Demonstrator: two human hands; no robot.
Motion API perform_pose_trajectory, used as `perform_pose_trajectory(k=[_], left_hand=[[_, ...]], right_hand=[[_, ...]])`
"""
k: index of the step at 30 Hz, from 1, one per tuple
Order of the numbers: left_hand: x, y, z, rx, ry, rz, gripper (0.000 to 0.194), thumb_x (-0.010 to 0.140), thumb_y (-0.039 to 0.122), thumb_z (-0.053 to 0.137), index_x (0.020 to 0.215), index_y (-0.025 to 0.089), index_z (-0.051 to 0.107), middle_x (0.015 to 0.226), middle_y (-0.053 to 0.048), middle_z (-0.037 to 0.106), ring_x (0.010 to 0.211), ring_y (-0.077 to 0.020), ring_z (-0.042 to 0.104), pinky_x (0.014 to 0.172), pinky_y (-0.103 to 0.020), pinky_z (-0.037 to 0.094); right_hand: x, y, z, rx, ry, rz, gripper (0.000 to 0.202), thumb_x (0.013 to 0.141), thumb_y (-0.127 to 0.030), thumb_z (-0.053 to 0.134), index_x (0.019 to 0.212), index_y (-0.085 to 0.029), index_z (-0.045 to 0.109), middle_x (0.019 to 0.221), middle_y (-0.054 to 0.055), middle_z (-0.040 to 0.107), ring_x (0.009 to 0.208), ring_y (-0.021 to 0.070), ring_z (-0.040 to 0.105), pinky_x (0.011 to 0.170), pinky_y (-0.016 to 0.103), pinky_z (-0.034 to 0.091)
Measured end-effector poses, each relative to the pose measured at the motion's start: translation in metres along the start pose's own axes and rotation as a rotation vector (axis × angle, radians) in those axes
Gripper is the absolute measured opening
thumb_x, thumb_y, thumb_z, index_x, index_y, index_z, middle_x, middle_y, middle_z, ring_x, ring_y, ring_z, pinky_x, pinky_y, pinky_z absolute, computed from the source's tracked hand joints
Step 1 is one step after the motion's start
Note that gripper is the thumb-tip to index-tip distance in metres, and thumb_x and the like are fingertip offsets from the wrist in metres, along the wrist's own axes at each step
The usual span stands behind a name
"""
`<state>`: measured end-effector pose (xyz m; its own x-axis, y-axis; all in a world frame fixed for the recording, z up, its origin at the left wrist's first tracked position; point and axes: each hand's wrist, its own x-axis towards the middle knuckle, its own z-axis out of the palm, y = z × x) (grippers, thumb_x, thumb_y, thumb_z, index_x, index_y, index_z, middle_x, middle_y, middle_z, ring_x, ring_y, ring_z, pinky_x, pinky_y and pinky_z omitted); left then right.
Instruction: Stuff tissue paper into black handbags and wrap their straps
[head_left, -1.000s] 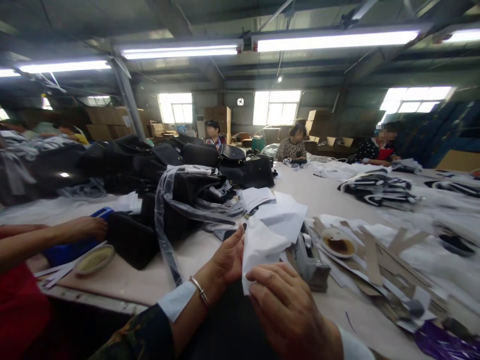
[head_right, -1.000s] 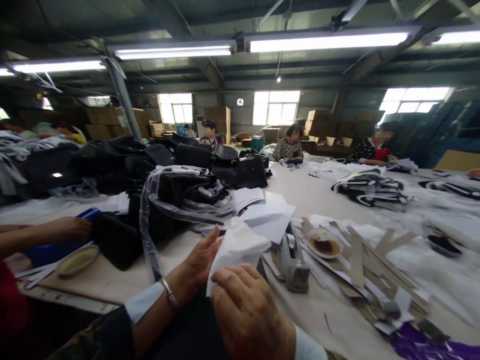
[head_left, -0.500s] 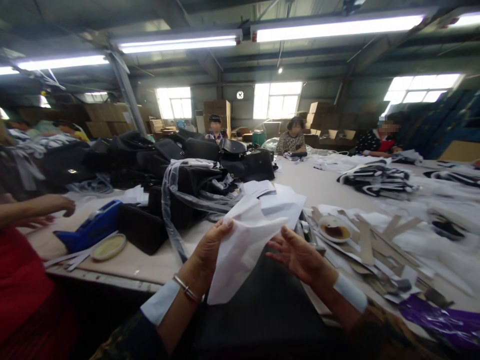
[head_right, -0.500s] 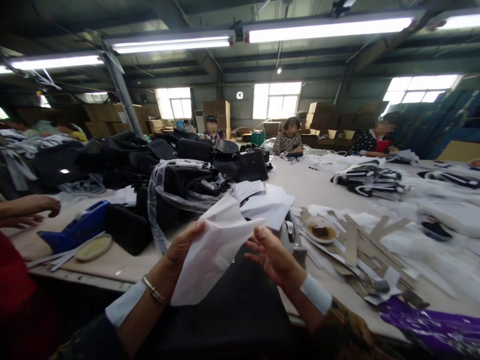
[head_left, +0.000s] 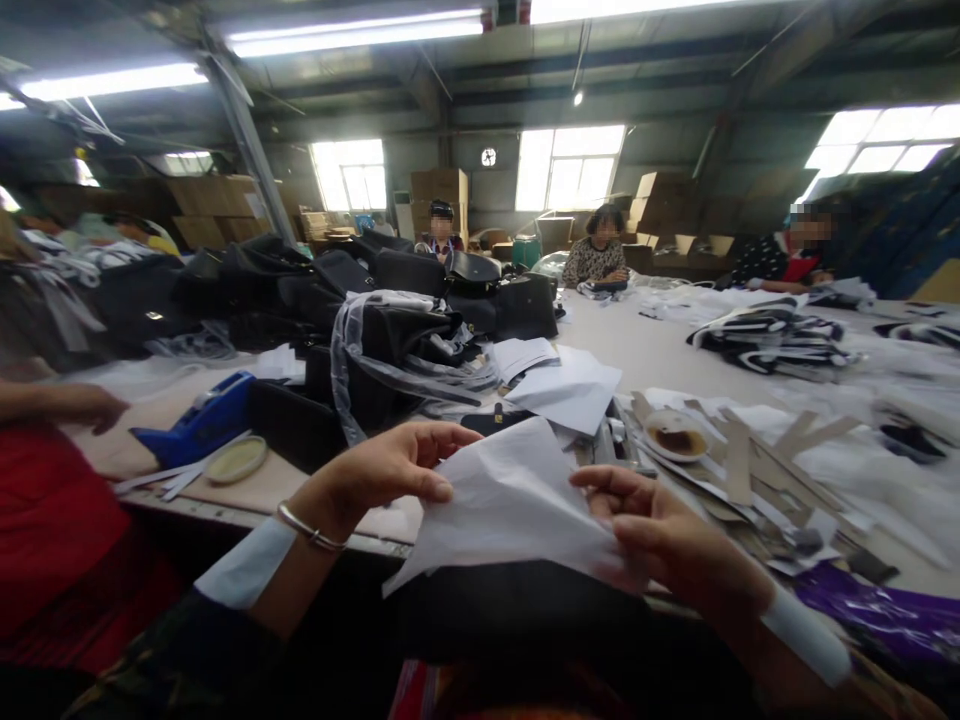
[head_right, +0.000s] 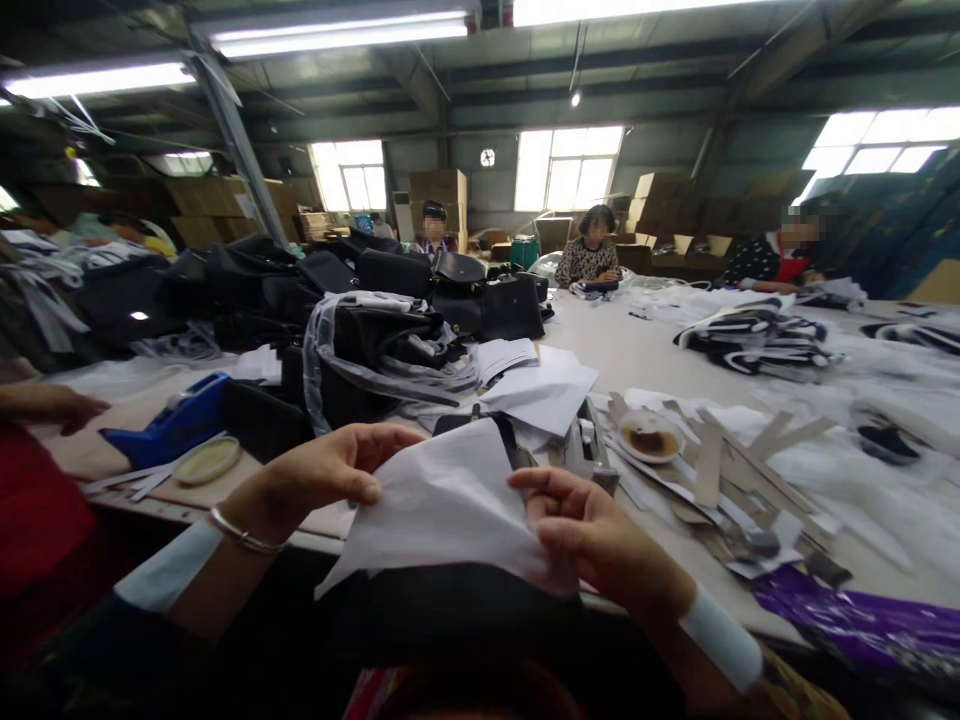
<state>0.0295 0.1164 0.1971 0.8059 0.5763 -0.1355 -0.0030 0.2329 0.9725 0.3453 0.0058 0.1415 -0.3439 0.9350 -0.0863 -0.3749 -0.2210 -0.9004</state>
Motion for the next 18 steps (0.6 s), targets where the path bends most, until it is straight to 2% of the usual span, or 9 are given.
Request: perform_pose_trajectory(k=[2, 5, 7, 9, 12, 14, 16, 18], left_hand=[[0.0, 0.003, 0.006, 0.032, -0.067, -0.04, 0.073, 0.059, 0.024, 0.093, 0.127, 0.019, 0.067, 0.122, -0.012, 0.071, 0.103, -0.0257, 0.069, 0.086, -0.033, 0.055], [0.009, 0.005, 0.017, 0.092, -0.149, -0.058, 0.07, 0.061, 0.023, 0.091, 0.127, 0.02, 0.067, 0.123, -0.011, 0.071, 0.106, -0.0262, 0.068, 0.086, -0.033, 0.055], [0.017, 0.007, 0.024, 0.165, -0.179, -0.056, 0.068, 0.063, 0.023, 0.088, 0.128, 0.021, 0.067, 0.126, -0.01, 0.07, 0.108, -0.0267, 0.067, 0.088, -0.034, 0.055], [0.022, 0.01, 0.028, 0.273, -0.189, -0.061, 0.067, 0.067, 0.025, 0.086, 0.13, 0.022, 0.066, 0.126, -0.01, 0.07, 0.107, -0.0271, 0.068, 0.089, -0.035, 0.056], [0.022, 0.016, 0.027, 0.534, -0.105, -0.038, 0.066, 0.066, 0.028, 0.087, 0.129, 0.022, 0.068, 0.122, -0.009, 0.071, 0.106, -0.028, 0.068, 0.086, -0.034, 0.055], [0.017, 0.017, 0.02, 0.692, -0.003, -0.022, 0.069, 0.061, 0.03, 0.09, 0.126, 0.021, 0.07, 0.119, -0.01, 0.071, 0.106, -0.0287, 0.067, 0.086, -0.032, 0.055], [0.008, 0.012, 0.011, 0.718, 0.064, -0.064, 0.072, 0.057, 0.031, 0.092, 0.126, 0.021, 0.07, 0.118, -0.01, 0.071, 0.102, -0.027, 0.068, 0.082, -0.03, 0.054], [-0.004, 0.005, 0.002, 0.626, 0.078, -0.143, 0.075, 0.058, 0.031, 0.091, 0.128, 0.021, 0.068, 0.111, -0.008, 0.071, 0.09, -0.022, 0.069, 0.074, -0.026, 0.054]], right_hand=[[-0.004, 0.003, -0.003, -0.038, -0.128, -0.007, 0.072, 0.066, -0.048, 0.09, 0.128, -0.02, 0.066, 0.075, -0.001, 0.063, 0.06, 0.0097, 0.056, 0.054, 0.018, 0.046], [0.003, 0.0, -0.001, -0.021, -0.087, -0.049, 0.069, 0.074, -0.065, 0.077, 0.127, -0.022, 0.066, 0.096, 0.007, 0.07, 0.082, 0.0187, 0.065, 0.075, 0.03, 0.054], [0.012, -0.006, 0.007, -0.022, -0.041, -0.025, 0.062, 0.077, -0.07, 0.071, 0.114, -0.021, 0.072, 0.092, 0.007, 0.071, 0.079, 0.0206, 0.065, 0.075, 0.034, 0.054], [0.019, -0.013, 0.018, -0.084, 0.03, 0.024, 0.053, 0.076, -0.066, 0.074, 0.099, -0.018, 0.075, 0.08, 0.005, 0.07, 0.067, 0.0179, 0.062, 0.065, 0.031, 0.052], [0.024, -0.02, 0.03, -0.264, 0.177, 0.0, 0.037, 0.074, -0.052, 0.082, 0.085, -0.017, 0.076, 0.071, 0.002, 0.067, 0.059, 0.0125, 0.055, 0.054, 0.023, 0.043], [0.023, -0.019, 0.031, -0.374, 0.235, -0.079, 0.033, 0.075, -0.047, 0.083, 0.086, -0.017, 0.077, 0.077, 0.002, 0.07, 0.065, 0.0123, 0.057, 0.057, 0.022, 0.044], [0.018, -0.014, 0.026, -0.418, 0.255, -0.106, 0.034, 0.076, -0.046, 0.082, 0.096, -0.02, 0.079, 0.086, 0.003, 0.073, 0.073, 0.0134, 0.06, 0.062, 0.022, 0.046], [0.01, -0.008, 0.02, -0.425, 0.254, -0.06, 0.044, 0.075, -0.046, 0.083, 0.113, -0.023, 0.076, 0.088, 0.004, 0.074, 0.072, 0.0142, 0.061, 0.061, 0.022, 0.048]])
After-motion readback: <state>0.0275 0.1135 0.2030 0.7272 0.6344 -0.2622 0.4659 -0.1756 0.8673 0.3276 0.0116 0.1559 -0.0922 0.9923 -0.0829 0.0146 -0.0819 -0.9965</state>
